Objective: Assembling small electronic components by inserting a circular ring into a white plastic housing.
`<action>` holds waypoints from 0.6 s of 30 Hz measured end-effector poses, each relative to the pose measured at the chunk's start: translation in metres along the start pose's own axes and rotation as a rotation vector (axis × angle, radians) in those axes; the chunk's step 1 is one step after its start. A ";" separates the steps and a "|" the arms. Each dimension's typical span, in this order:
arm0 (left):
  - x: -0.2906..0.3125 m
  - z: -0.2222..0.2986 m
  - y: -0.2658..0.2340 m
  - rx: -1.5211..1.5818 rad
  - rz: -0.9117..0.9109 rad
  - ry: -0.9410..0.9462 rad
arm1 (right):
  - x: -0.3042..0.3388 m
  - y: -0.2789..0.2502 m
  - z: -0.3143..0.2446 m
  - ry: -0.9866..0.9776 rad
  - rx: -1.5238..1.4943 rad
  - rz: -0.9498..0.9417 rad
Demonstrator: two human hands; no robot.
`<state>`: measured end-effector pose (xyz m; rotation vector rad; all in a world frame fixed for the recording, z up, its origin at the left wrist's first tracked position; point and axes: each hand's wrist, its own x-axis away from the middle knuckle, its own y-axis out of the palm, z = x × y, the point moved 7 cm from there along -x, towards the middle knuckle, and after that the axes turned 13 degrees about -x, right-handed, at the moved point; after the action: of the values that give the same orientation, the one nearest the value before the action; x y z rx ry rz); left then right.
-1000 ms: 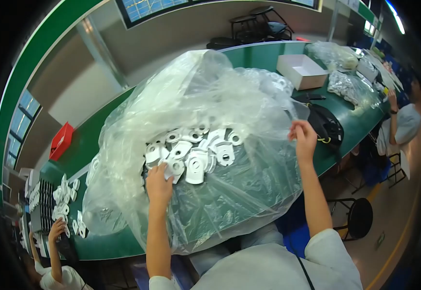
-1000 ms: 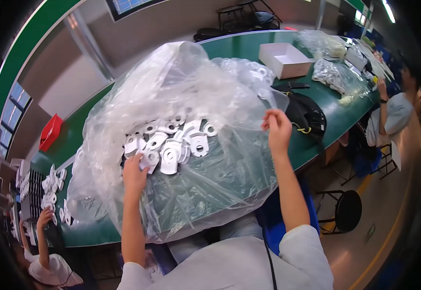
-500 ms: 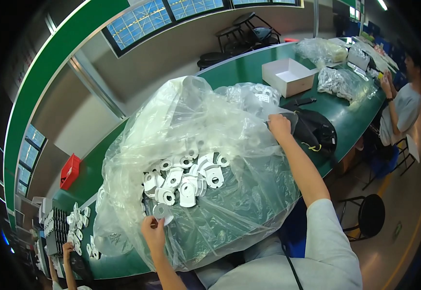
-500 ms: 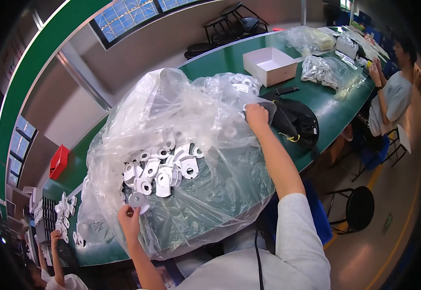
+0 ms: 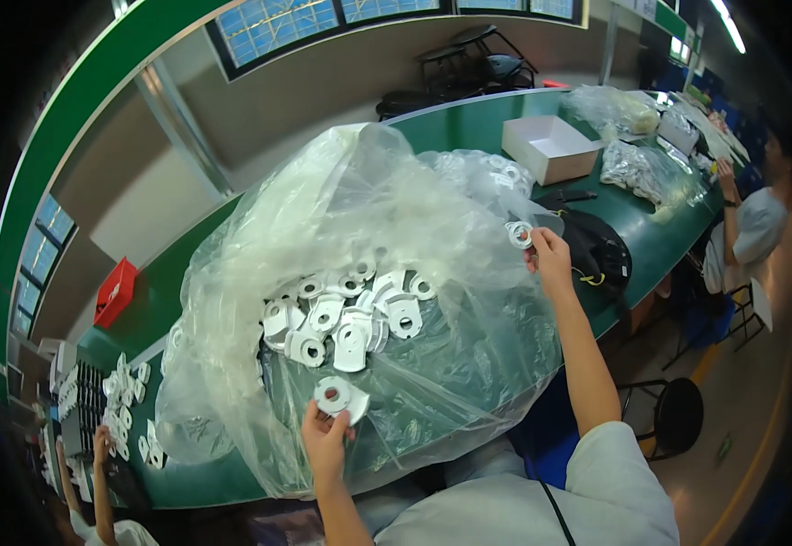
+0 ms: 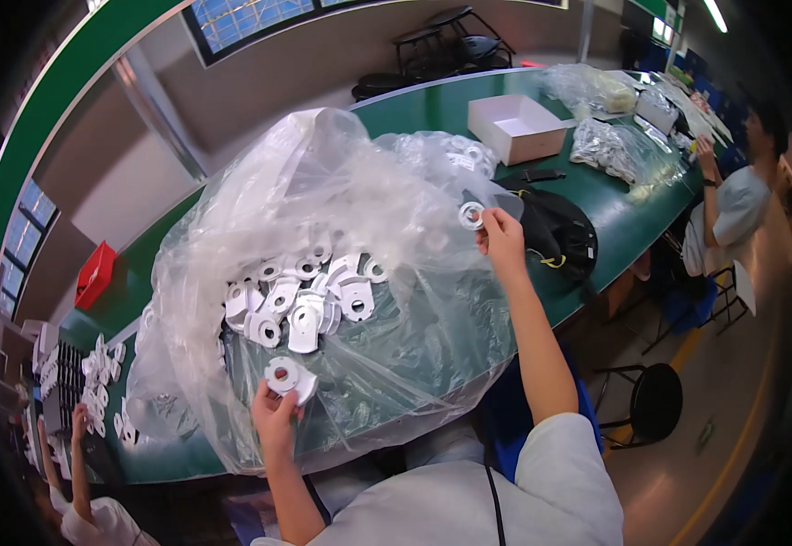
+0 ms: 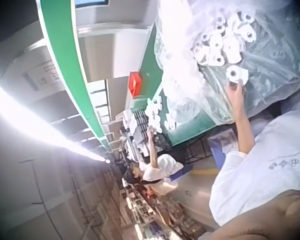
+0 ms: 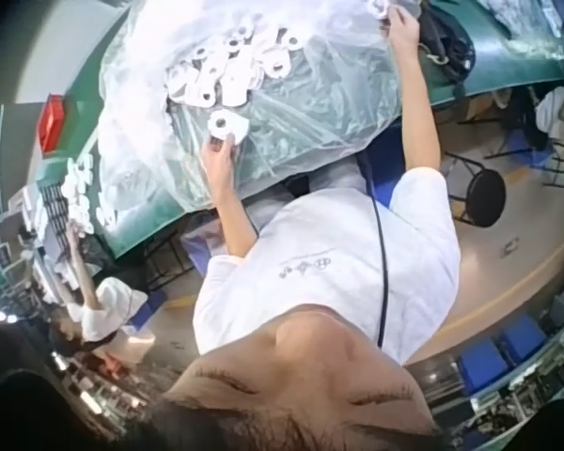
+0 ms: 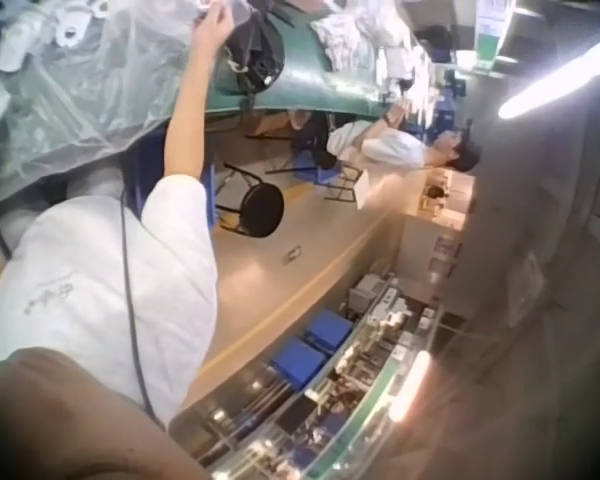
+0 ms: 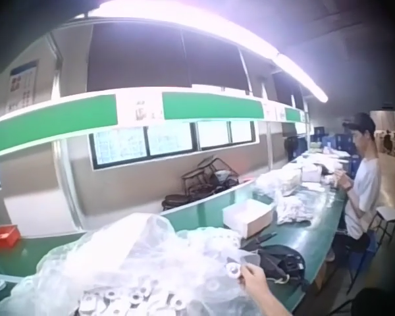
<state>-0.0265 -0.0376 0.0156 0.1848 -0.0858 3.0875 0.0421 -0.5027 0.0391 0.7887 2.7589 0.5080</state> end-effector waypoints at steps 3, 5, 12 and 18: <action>-0.002 -0.015 0.010 0.038 -0.014 -0.034 | 0.065 0.079 -0.009 0.100 -0.004 -0.230; -0.006 -0.016 0.025 0.041 -0.099 -0.008 | 0.119 0.132 -0.002 0.283 0.126 -0.393; 0.007 0.002 0.032 0.102 -0.181 -0.007 | 0.198 0.229 0.037 -0.178 0.556 -0.847; 0.012 -0.012 0.013 0.148 -0.164 -0.021 | 0.223 0.246 0.038 -0.302 0.597 -0.800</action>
<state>-0.0404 -0.0491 0.0048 0.2188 0.1504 2.9281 -0.0171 -0.1753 0.0730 -0.1898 2.6260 -0.5524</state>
